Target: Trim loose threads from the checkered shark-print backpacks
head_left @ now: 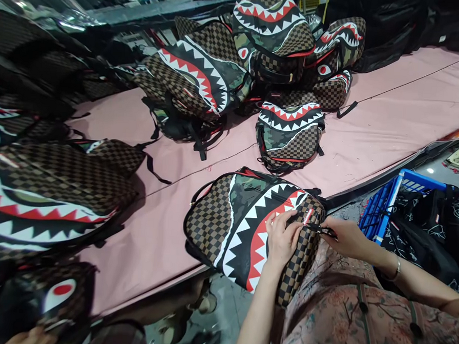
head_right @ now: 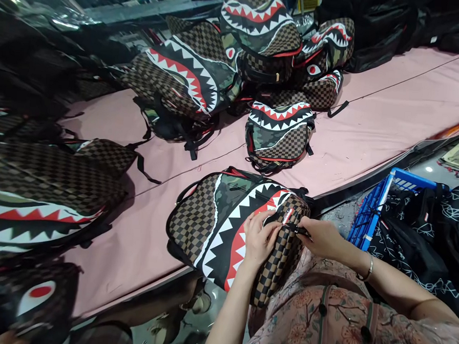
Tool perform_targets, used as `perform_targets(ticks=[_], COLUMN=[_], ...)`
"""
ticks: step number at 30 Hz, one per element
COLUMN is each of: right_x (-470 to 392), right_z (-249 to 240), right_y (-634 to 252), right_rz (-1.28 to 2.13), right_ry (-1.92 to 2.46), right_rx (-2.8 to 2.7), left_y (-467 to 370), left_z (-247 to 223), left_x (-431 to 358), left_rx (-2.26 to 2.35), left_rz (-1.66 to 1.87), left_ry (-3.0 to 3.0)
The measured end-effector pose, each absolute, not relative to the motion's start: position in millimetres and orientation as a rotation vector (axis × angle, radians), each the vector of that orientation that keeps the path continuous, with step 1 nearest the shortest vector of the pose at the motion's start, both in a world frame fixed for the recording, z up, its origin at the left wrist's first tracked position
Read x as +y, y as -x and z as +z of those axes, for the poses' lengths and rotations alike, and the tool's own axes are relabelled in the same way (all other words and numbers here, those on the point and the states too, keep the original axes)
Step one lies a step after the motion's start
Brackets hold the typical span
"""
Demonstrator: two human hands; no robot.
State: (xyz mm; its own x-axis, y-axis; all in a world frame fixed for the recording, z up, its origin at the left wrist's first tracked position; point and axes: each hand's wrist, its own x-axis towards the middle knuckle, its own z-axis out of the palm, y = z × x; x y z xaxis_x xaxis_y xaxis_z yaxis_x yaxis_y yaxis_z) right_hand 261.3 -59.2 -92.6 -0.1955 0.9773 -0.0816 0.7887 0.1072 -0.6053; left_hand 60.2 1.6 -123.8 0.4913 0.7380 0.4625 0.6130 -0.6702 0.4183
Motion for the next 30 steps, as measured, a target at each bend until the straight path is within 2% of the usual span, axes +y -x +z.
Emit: perform_targets(ticks=[6,11,16,22,26,30], right_x=[-52.4,-50.7,-32.7,17.6,42.0,58.4], right_z=[-92.3,-101.7,-107.5,-116.8,-125.9,-127.7], right_y=[-244.9,-242.8,-274.9,-326.4,-338.7,-337.0], right_rz=[0.582,0.569,0.77,1.022,1.215,1.327], right_ry=[1.828,1.753,1.558,1.314,1.216,1.137], right_rx=[-2.198,-2.163,-1.828,-1.718,-1.76,-1.806], left_y=[-61.5,-60.2,-62.4,-72.1,-67.5,-63.0], left_z=[-122.7,-120.4,-108.0,-92.1,-104.2,-124.7], left_x=[-5.5,-5.3,-19.2,-49.6,-57.2,-65.5], left_rx=[1.174,1.203,1.137,1.024,1.199,1.472], left_rz=[1.023,1.086,1.152,0.83,0.895,0.721], left_ry=[-2.597,-2.554,-2.266,-2.271,-2.22,-2.273])
